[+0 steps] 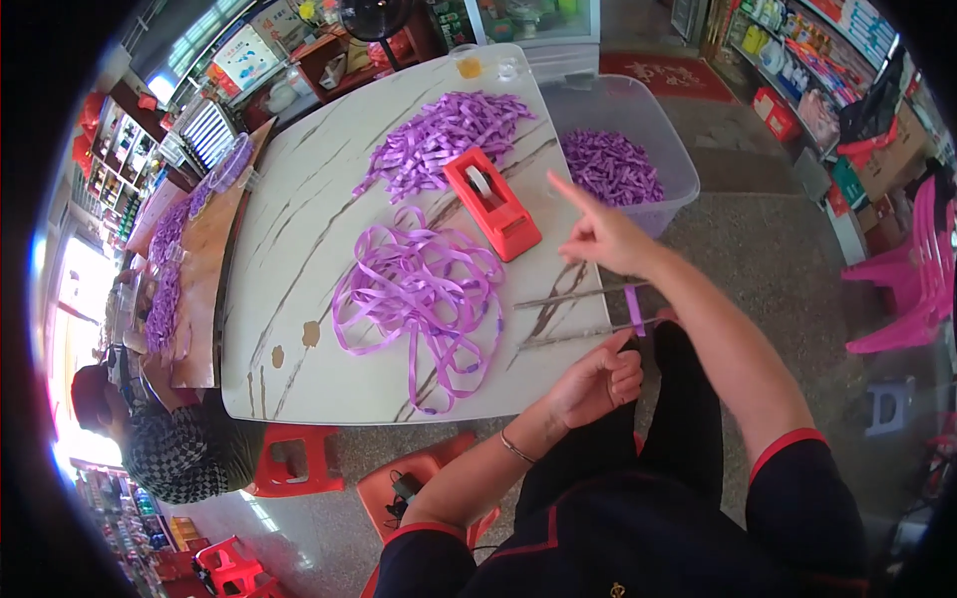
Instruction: Creating decorative ribbon bows using long plastic strips, a specialized wire frame tool, and tape.
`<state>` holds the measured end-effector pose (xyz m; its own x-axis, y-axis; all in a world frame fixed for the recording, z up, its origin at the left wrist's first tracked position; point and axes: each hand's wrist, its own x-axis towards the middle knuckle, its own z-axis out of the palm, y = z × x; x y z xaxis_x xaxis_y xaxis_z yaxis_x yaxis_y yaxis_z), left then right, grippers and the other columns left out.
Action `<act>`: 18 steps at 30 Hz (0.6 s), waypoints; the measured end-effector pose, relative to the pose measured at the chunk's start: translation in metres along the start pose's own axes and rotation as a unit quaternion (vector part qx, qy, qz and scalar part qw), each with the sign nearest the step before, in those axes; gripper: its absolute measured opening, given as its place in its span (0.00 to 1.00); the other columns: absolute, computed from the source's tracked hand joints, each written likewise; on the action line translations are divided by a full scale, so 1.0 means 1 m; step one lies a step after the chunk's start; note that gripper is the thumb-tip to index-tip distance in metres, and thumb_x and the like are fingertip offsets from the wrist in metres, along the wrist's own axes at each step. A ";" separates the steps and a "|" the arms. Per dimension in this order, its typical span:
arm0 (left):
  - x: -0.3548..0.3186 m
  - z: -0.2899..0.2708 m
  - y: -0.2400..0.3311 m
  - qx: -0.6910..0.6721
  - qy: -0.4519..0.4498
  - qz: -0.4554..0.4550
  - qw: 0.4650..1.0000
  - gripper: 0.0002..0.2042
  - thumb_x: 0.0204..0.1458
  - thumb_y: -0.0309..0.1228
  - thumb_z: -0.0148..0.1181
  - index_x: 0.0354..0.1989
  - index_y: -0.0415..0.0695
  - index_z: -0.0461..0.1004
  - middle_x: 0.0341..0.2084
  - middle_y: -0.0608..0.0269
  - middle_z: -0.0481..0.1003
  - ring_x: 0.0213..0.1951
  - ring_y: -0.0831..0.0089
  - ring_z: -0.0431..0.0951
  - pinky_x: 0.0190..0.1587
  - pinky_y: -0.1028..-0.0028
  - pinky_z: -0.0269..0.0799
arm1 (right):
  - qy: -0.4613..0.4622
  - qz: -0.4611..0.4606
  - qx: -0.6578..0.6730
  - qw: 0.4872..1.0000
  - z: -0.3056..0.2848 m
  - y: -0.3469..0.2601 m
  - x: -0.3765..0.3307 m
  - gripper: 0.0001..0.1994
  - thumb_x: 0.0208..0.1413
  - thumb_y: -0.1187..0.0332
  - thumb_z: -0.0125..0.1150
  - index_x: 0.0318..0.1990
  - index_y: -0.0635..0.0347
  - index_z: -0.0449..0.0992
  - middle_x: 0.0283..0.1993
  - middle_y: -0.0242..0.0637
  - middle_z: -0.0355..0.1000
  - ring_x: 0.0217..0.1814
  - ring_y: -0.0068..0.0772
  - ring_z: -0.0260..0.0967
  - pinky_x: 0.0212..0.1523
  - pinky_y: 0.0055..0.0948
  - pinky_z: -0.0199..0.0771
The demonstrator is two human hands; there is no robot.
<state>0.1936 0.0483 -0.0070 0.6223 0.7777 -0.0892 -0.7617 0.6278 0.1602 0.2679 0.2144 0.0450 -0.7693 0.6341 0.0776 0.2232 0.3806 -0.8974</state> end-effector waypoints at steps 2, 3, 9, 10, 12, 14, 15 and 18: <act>-0.001 0.003 -0.001 -0.002 -0.002 0.000 1.000 0.15 0.47 0.24 0.44 0.44 0.53 0.58 0.18 0.71 0.55 0.23 0.78 0.58 0.30 0.79 0.57 | -0.006 0.012 0.014 1.000 -0.020 -0.010 -0.013 0.40 0.51 0.76 0.55 0.67 0.48 0.38 0.23 0.31 0.69 0.25 0.18 0.66 0.29 0.21 0.64; -0.002 0.004 0.000 0.000 -0.004 0.006 1.000 0.16 0.47 0.24 0.44 0.46 0.53 0.58 0.18 0.71 0.55 0.23 0.78 0.58 0.30 0.79 0.57 | -0.005 0.015 0.015 1.000 -0.028 -0.014 -0.018 0.40 0.51 0.76 0.55 0.67 0.48 0.38 0.23 0.31 0.69 0.25 0.18 0.66 0.29 0.21 0.64; 0.001 0.008 0.003 0.020 0.004 -0.006 1.000 0.16 0.49 0.25 0.48 0.47 0.54 0.59 0.18 0.71 0.55 0.22 0.79 0.55 0.28 0.79 0.55 | -0.161 0.119 -0.028 0.979 -0.044 -0.016 -0.051 0.37 0.52 0.76 0.53 0.67 0.49 0.40 0.24 0.30 0.68 0.25 0.17 0.64 0.29 0.21 0.64; 0.001 0.009 0.004 0.019 0.003 -0.008 1.000 0.16 0.49 0.25 0.48 0.47 0.54 0.59 0.18 0.71 0.55 0.22 0.79 0.55 0.28 0.79 0.55 | -0.164 0.108 -0.025 0.980 -0.043 -0.014 -0.055 0.37 0.51 0.75 0.53 0.67 0.49 0.41 0.23 0.30 0.68 0.24 0.16 0.64 0.27 0.21 0.64; 0.001 0.009 0.004 0.028 0.009 -0.006 1.000 0.18 0.49 0.25 0.48 0.49 0.54 0.59 0.18 0.71 0.55 0.22 0.79 0.56 0.28 0.79 0.55 | -0.166 0.118 -0.047 0.978 -0.041 -0.017 -0.060 0.38 0.50 0.75 0.54 0.67 0.49 0.41 0.23 0.30 0.68 0.23 0.17 0.64 0.27 0.22 0.64; 0.001 0.008 0.002 0.030 0.005 -0.003 1.000 0.19 0.49 0.26 0.48 0.50 0.53 0.58 0.18 0.71 0.55 0.22 0.79 0.56 0.28 0.79 0.55 | -0.168 0.126 -0.069 0.975 -0.040 -0.017 -0.063 0.38 0.50 0.74 0.54 0.67 0.49 0.41 0.22 0.30 0.68 0.23 0.17 0.64 0.26 0.22 0.64; 0.001 0.008 0.002 0.033 0.002 -0.001 0.999 0.20 0.49 0.26 0.48 0.52 0.53 0.58 0.18 0.71 0.55 0.22 0.79 0.56 0.28 0.79 0.55 | -0.165 0.117 -0.084 0.976 -0.039 -0.015 -0.065 0.38 0.49 0.73 0.55 0.67 0.49 0.41 0.22 0.31 0.69 0.22 0.19 0.64 0.25 0.23 0.64; 0.001 0.010 0.003 0.047 0.013 0.000 0.999 0.21 0.49 0.26 0.48 0.53 0.52 0.57 0.18 0.71 0.55 0.21 0.79 0.56 0.28 0.80 0.55 | -0.160 0.123 -0.132 0.970 -0.038 -0.020 -0.067 0.39 0.49 0.71 0.55 0.67 0.49 0.41 0.23 0.33 0.70 0.20 0.22 0.65 0.23 0.24 0.65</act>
<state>0.1940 0.0504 0.0026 0.6168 0.7786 -0.1156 -0.7400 0.6237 0.2518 0.3381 0.1898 0.0740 -0.8101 0.5024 -0.3021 0.5372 0.4297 -0.7258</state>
